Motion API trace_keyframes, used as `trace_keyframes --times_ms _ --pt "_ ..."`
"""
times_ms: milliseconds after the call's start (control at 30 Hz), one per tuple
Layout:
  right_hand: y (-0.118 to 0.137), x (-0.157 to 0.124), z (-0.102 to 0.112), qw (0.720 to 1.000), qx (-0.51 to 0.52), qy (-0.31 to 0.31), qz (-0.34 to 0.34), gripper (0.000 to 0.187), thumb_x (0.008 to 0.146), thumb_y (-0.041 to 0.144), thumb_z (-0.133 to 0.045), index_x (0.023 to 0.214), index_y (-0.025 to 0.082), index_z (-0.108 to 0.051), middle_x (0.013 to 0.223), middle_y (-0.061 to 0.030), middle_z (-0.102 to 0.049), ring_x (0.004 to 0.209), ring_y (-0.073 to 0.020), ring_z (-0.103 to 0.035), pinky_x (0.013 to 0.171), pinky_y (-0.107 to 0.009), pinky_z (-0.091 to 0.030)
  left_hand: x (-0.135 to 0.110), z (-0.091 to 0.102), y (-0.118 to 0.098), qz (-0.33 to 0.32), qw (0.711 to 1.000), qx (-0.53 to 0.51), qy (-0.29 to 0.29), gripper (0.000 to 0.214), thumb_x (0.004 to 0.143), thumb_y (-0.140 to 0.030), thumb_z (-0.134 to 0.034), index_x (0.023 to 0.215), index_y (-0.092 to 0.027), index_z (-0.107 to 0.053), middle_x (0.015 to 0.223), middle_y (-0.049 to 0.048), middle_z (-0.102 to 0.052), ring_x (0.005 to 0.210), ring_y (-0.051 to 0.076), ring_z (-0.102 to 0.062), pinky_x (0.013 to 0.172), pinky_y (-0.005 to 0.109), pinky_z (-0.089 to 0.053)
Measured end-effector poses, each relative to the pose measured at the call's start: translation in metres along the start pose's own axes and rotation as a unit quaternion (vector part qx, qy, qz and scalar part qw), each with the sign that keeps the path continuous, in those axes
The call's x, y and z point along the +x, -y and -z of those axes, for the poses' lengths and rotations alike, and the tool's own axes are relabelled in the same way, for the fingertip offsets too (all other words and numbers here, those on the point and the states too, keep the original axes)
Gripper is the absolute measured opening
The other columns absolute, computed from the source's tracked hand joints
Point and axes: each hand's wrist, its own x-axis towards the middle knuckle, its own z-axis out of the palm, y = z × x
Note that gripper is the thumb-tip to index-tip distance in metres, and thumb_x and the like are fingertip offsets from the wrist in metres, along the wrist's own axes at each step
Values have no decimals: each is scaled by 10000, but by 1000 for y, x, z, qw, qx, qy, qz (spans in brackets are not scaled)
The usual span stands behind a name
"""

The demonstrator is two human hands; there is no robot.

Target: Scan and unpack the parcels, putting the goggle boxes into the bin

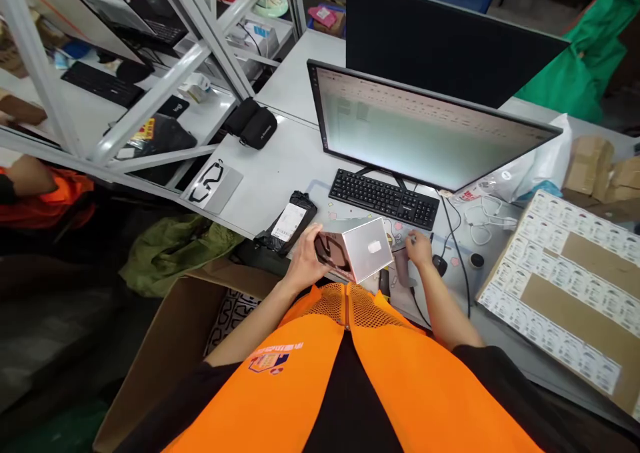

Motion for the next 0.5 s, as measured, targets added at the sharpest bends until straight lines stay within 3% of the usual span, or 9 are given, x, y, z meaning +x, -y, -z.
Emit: trace_keyframes --times_ms 100,200,267,367,433,500 --pt "-7 -43 -9 996 39 -78 -20 530 953 433 -440 1273 96 -694 1319 -239 -740 1238 -373 -640 1154 -535 -478 4 -11 -8 18 1000 -14 -1 1085 747 -510 -976 1616 -218 -397 1618 236 -501 1560 415 -488 1295 604 -420" --pt "-6 -87 -22 990 56 -124 -44 744 990 576 -423 1491 40 -547 1510 -293 -622 1404 -402 -570 1213 -559 -441 2 -28 -23 160 970 -181 -14 1167 668 -450 -1029 1626 -236 -398 1628 224 -506 1447 398 -595 1206 551 -511" --pt "-4 -110 -33 993 56 -87 -58 827 982 633 -439 1540 25 -493 1538 -313 -593 1445 -417 -548 1218 -554 -442 0 -39 -33 264 905 -333 -7 1014 696 -420 -1020 1552 -240 -508 1540 190 -615 1348 368 -668 1147 503 -551" --pt "1 -128 -46 996 32 -17 -82 861 954 606 -492 1594 32 -436 1529 -313 -602 1400 -429 -588 1185 -551 -470 1 -53 -35 382 757 -529 45 661 822 -492 -928 1358 -198 -677 1351 170 -760 1248 369 -730 1094 519 -582" --pt "4 -129 -49 995 12 -6 -99 865 943 529 -513 1636 30 -379 1538 -312 -597 1386 -428 -601 1174 -545 -476 2 -59 -30 428 670 -601 85 572 889 -543 -859 1302 -173 -718 1296 184 -793 1179 368 -767 1056 532 -607" --pt "9 -122 -49 993 3 -7 -114 868 923 452 -528 1649 6 -356 1543 -323 -592 1397 -430 -598 1172 -530 -477 2 -64 -22 456 630 -621 94 533 907 -519 -849 1284 -161 -733 1227 182 -819 1080 345 -801 1020 512 -628"
